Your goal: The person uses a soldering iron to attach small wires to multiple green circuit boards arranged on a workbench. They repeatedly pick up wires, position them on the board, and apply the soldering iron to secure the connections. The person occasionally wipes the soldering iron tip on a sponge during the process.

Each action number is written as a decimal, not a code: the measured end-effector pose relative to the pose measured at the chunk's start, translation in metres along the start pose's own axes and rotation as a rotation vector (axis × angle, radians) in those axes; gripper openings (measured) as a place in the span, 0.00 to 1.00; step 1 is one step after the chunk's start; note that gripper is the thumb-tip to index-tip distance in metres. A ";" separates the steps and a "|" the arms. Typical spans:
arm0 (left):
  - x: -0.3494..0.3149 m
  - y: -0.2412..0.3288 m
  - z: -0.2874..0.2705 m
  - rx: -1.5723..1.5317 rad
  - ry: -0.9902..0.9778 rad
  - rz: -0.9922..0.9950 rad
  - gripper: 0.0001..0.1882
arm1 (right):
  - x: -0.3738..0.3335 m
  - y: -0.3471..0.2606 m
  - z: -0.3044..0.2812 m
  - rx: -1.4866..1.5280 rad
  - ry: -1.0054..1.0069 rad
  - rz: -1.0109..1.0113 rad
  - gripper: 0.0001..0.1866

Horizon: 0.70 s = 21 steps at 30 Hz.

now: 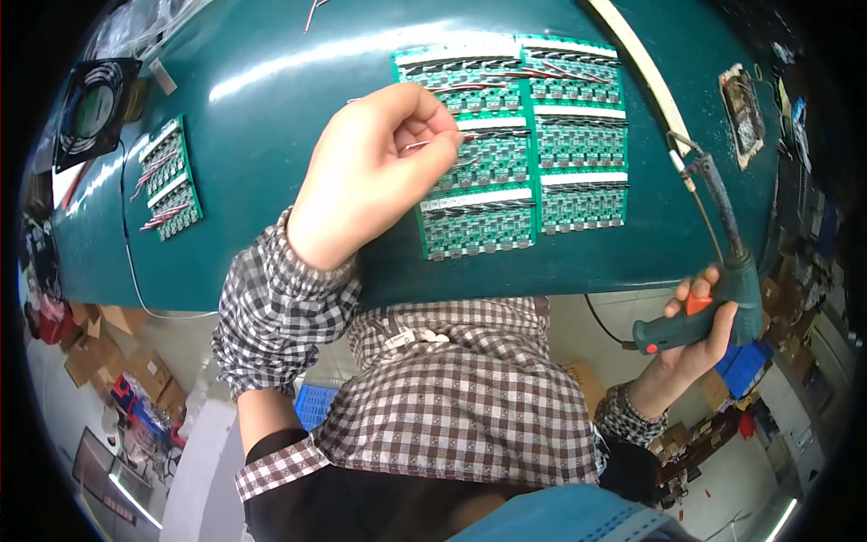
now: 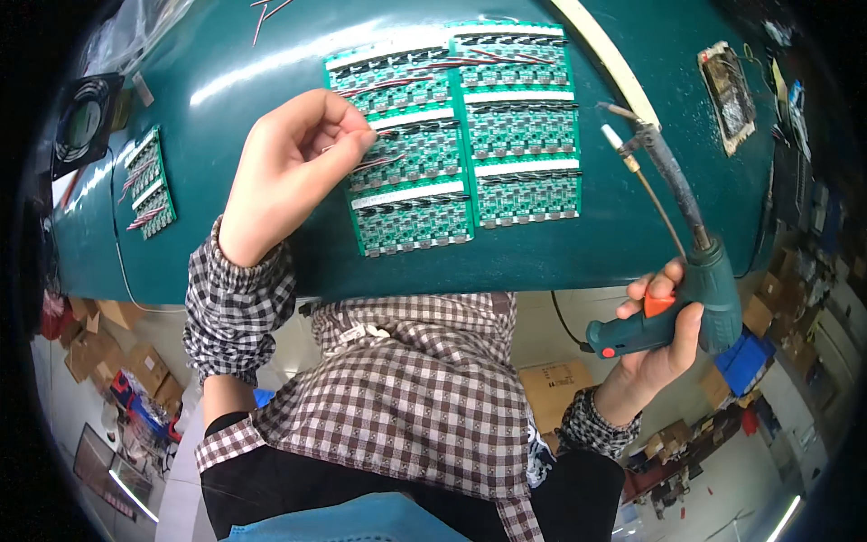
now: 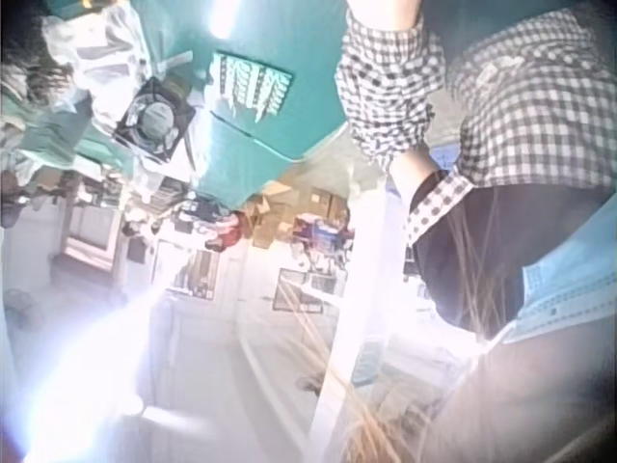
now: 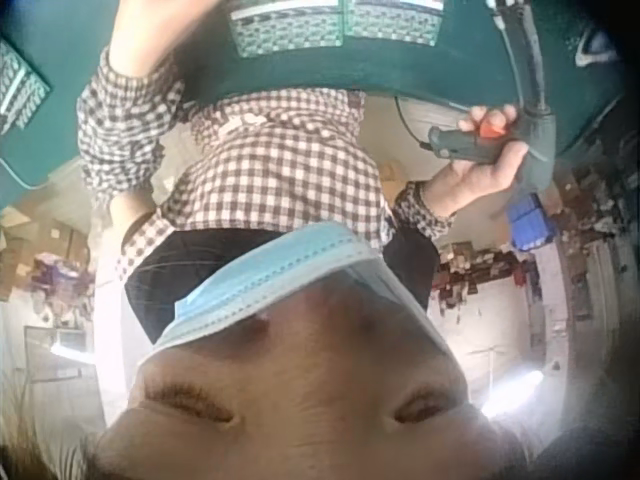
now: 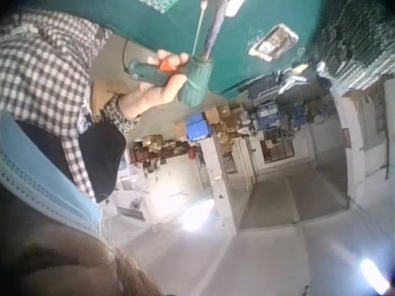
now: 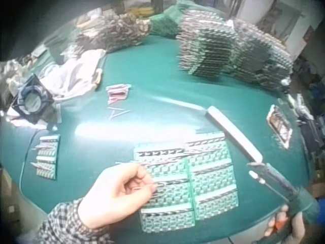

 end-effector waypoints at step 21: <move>0.007 -0.007 0.004 -0.034 0.017 -0.084 0.02 | 0.043 -0.056 -0.059 -0.547 0.647 -0.419 0.15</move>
Point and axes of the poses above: each hand's wrist, its own x-axis towards the middle knuckle, its own z-axis out of the palm, y = z × x, the point moved 6 cm from there along x, towards the middle knuckle, and after that the axes turned 4 degrees about z, right-handed, at the moved point
